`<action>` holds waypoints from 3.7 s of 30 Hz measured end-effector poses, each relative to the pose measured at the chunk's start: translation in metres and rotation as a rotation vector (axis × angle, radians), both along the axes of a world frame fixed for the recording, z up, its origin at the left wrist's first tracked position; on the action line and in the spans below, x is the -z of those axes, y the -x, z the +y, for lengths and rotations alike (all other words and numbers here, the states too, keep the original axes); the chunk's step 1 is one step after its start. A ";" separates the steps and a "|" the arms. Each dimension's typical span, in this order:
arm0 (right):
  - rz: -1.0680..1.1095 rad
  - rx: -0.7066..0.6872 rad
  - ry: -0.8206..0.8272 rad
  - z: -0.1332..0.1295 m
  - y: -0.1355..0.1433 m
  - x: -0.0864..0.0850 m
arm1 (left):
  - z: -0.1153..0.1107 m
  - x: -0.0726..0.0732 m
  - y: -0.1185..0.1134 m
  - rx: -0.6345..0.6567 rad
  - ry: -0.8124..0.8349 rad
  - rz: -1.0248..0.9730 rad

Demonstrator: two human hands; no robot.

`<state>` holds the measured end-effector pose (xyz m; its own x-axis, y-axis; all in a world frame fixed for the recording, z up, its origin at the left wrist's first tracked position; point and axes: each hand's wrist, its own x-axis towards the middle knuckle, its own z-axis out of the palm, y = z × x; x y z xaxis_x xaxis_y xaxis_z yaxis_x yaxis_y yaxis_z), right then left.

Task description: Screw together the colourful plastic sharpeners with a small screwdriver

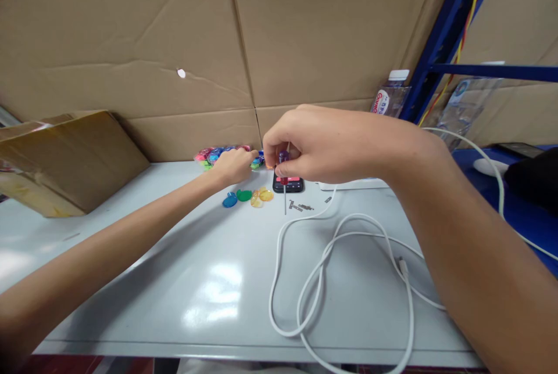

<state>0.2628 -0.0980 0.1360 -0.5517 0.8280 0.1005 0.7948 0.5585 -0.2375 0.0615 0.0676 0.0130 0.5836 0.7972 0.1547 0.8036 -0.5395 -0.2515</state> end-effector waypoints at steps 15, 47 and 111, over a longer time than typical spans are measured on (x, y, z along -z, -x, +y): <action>-0.009 0.030 0.059 0.000 0.003 0.000 | 0.000 0.000 0.000 0.027 -0.031 -0.014; -0.006 0.016 0.014 0.001 0.000 0.003 | 0.006 -0.003 -0.004 0.210 -0.046 -0.124; 0.063 -0.194 -0.106 0.006 0.052 0.037 | -0.121 0.017 0.074 0.611 0.514 -0.503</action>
<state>0.2105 -0.0919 0.0994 -0.6894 0.6900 0.2204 0.6558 0.7238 -0.2148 -0.0126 -0.0537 -0.0039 0.8835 0.4154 0.2163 0.2942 -0.8517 0.4337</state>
